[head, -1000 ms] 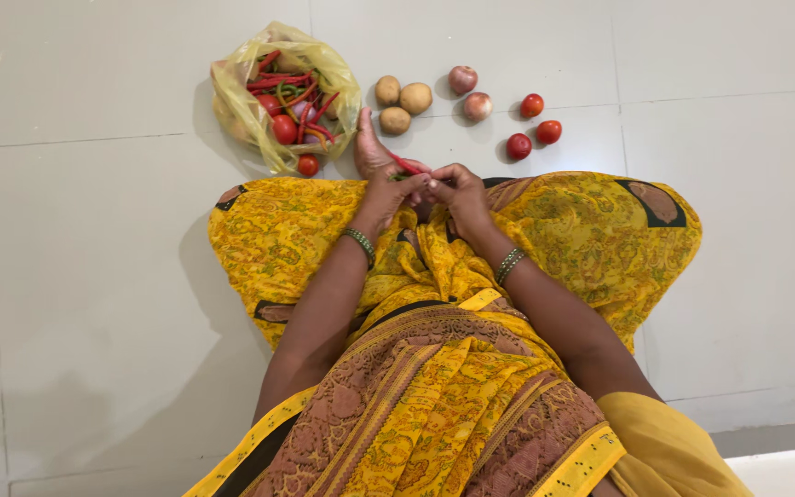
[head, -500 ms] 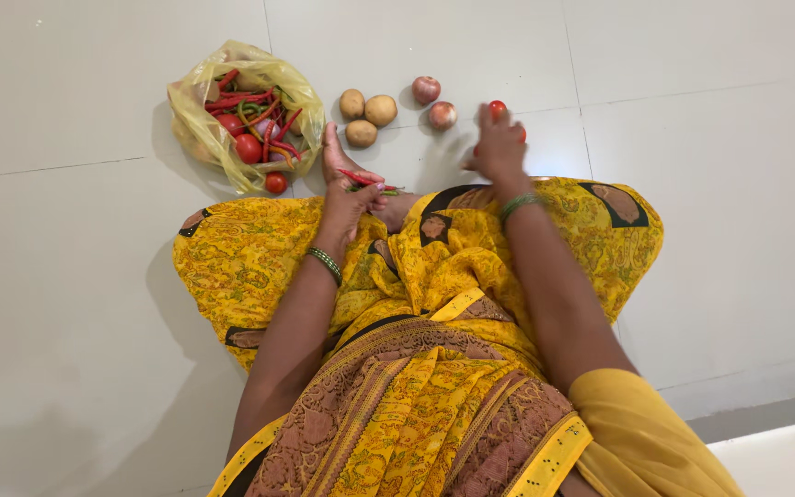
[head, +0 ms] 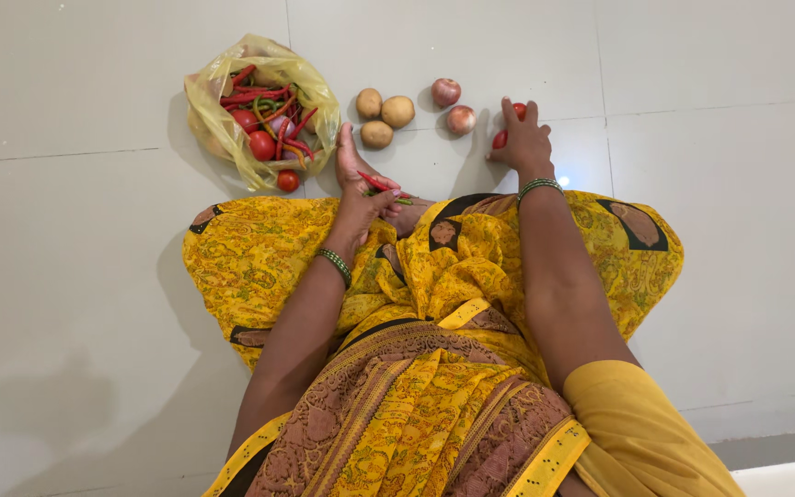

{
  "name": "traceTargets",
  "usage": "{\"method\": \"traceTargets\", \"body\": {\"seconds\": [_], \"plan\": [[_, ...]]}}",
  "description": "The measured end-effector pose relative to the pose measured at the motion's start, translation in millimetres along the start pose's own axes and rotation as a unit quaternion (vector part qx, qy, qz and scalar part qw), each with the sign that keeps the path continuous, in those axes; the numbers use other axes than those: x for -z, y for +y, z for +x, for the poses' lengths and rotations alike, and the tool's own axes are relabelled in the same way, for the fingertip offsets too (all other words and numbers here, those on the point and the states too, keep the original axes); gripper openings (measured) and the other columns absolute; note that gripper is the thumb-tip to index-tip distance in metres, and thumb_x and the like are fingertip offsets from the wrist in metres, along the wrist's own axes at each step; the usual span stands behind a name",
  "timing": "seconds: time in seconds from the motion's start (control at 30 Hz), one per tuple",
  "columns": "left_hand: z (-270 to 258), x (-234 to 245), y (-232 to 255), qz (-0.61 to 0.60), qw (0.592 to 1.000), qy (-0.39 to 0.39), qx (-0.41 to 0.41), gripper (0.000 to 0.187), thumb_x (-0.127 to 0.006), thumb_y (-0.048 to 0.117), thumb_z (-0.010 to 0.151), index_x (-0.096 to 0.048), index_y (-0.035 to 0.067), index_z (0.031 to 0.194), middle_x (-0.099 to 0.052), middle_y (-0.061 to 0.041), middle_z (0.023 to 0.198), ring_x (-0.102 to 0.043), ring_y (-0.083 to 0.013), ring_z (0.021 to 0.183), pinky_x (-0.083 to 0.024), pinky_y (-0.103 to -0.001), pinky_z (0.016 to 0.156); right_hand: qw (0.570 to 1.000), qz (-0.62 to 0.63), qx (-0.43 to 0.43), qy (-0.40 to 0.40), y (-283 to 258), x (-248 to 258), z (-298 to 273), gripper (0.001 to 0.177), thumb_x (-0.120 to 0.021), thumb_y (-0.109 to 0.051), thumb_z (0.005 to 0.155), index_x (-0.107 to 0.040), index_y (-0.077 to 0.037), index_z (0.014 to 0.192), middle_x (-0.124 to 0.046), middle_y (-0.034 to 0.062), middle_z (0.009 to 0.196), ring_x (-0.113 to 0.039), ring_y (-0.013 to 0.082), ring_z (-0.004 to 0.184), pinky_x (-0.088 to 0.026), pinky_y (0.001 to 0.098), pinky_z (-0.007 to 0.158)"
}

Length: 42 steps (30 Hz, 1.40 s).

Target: The person picks red and green chilies from a plastic bag, breaks off the stems by hand, and places the chilies on the floor next to potatoes, onions, and tomatoes.

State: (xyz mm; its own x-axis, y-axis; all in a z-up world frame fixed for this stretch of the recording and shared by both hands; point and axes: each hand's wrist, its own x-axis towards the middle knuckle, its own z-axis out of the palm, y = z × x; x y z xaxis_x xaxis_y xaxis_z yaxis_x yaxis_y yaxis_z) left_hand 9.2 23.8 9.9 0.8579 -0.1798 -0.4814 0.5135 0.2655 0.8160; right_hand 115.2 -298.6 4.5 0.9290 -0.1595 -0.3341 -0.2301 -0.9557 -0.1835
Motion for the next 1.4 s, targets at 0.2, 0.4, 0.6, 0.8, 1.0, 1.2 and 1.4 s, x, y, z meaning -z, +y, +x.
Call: {"method": "traceTargets", "body": {"seconds": [0.2, 0.4, 0.6, 0.8, 1.0, 1.2, 1.4], "plan": [[0, -4, 4, -0.009, 1.000, -0.018, -0.016, 0.022, -0.073, 0.003, 0.087, -0.066, 0.003, 0.108, -0.075, -0.008, 0.081, -0.068, -0.0140, 0.058, -0.058, -0.025, 0.051, 0.999, 0.008, 0.032, 0.028, 0, 0, 8, 0.101, -0.096, -0.032, 0.060, -0.050, -0.031, 0.150, -0.026, 0.0069, 0.161, -0.046, 0.0475, 0.126, -0.053, 0.0503, 0.098], [10, -2, -2, -0.004, 1.000, -0.010, 0.014, 0.017, -0.074, 0.004, 0.090, -0.068, -0.002, 0.104, -0.073, -0.009, 0.078, -0.069, -0.0157, 0.059, -0.057, -0.025, 0.052, 0.998, 0.020, 0.036, 0.049, 3, -1, 9, 0.101, -0.096, -0.034, 0.063, -0.048, -0.030, 0.152, -0.025, 0.0117, 0.161, -0.044, 0.0479, 0.127, -0.054, 0.0505, 0.096], [13, -1, -3, -0.004, 1.000, -0.013, 0.011, 0.018, -0.075, 0.002, 0.089, -0.067, -0.003, 0.105, -0.072, -0.010, 0.079, -0.070, -0.0159, 0.061, -0.060, -0.026, 0.054, 1.000, -0.014, 0.000, 0.013, -10, 15, -5, 0.114, -0.099, -0.041, 0.060, -0.038, -0.033, 0.156, -0.012, 0.0144, 0.163, -0.027, 0.0532, 0.140, -0.043, 0.0606, 0.099], [-7, -16, 20, -0.030, 0.999, 0.017, -0.023, 0.100, -0.069, -0.008, 0.082, -0.011, 0.030, 0.154, -0.069, -0.006, 0.090, -0.068, -0.0156, 0.059, -0.061, -0.027, 0.051, 0.941, 0.116, 0.236, 0.211, -25, -3, -32, 0.087, -0.088, -0.027, 0.089, -0.041, -0.003, 0.158, -0.044, 0.0224, 0.157, -0.042, 0.0417, 0.147, -0.044, 0.0477, 0.116], [-8, -15, 23, -0.017, 1.000, -0.018, -0.011, 0.091, -0.071, -0.011, 0.085, -0.013, 0.020, 0.147, -0.071, -0.011, 0.096, -0.072, -0.0185, 0.071, -0.064, -0.028, 0.060, 0.905, 0.274, 0.324, 0.034, -86, -56, -137, 0.031, -0.072, -0.012, 0.096, -0.070, 0.001, 0.125, -0.073, 0.0208, 0.109, -0.069, 0.0295, 0.097, -0.054, 0.0374, 0.084], [13, 0, -13, -0.017, 0.996, -0.081, -0.024, 0.023, -0.076, -0.001, 0.089, -0.069, -0.005, 0.111, -0.074, -0.011, 0.092, -0.072, -0.0163, 0.075, -0.064, -0.027, 0.065, 0.861, 0.471, 0.160, -0.111, -88, -52, -131, 0.017, -0.073, -0.011, 0.094, -0.075, -0.001, 0.107, -0.075, 0.0003, 0.090, -0.063, 0.0063, 0.078, -0.053, 0.0253, 0.070], [19, 7, -27, -0.071, 0.991, -0.096, -0.067, 0.020, -0.074, 0.000, 0.090, -0.070, -0.003, 0.110, -0.075, -0.012, 0.091, -0.073, -0.0163, 0.073, -0.062, -0.027, 0.065, 0.876, 0.459, 0.101, -0.107, -93, -45, -142, 0.015, -0.073, -0.012, 0.095, -0.075, -0.003, 0.107, -0.068, 0.0003, 0.077, -0.058, 0.0063, 0.066, -0.050, 0.0259, 0.061]]}}
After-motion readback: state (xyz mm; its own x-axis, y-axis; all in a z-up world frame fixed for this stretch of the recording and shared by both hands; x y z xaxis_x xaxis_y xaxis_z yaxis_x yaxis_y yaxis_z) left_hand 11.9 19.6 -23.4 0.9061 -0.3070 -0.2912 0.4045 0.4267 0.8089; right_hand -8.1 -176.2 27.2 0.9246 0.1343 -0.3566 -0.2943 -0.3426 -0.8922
